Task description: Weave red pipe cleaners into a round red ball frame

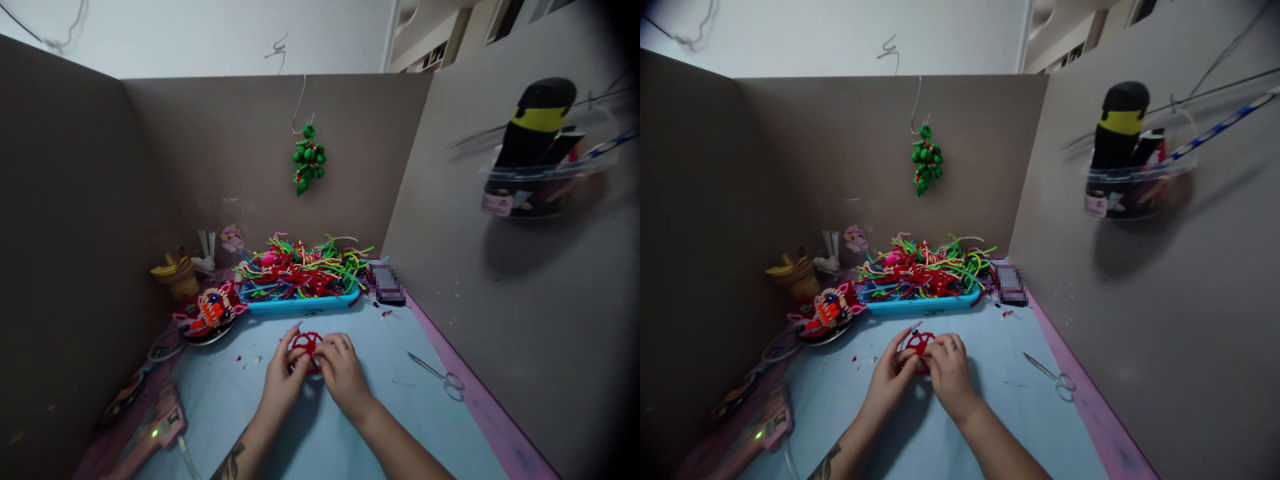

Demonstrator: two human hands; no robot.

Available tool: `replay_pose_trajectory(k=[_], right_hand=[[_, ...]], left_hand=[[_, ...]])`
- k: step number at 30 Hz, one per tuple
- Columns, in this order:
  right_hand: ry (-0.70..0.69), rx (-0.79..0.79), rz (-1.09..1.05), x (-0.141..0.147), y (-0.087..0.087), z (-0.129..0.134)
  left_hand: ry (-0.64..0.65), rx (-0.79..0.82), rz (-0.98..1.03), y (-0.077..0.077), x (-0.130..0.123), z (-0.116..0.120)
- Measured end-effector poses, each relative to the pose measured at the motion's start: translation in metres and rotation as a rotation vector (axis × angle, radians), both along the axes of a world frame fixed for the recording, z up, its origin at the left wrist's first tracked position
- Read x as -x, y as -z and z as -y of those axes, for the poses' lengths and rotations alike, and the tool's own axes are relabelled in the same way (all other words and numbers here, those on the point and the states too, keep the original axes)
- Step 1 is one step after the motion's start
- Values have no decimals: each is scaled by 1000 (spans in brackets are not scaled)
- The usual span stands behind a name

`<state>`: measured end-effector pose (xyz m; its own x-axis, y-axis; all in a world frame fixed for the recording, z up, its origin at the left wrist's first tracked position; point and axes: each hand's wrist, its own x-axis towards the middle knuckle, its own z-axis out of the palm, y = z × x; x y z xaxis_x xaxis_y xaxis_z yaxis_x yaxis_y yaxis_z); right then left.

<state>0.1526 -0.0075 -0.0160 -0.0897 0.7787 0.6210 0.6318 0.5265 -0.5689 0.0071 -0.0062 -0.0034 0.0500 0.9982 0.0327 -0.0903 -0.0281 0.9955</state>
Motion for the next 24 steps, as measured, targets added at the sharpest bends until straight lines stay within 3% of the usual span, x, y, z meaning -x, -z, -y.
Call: replay_pose_trajectory(k=[4, 7, 12, 17, 20, 24], right_hand=[[-48, -19, 50, -4, -3, 0], [-91, -75, 117, -7, -5, -1], [-131, -200, 222, -9, -10, -1], [-112, -227, 243, -10, -14, 0], [-115, -223, 235, -8, -12, 1], [-44, -178, 74, -5, -7, 2]], left_hand=[[-147, 41, -73, -5, 5, -2], [-277, -28, -136, -7, 9, -6], [-74, 32, -157, -5, 10, -10], [-106, 48, -131, -7, 10, -11], [-20, 94, -52, -8, 9, -10], [-59, 117, 103, -6, 6, -8]])
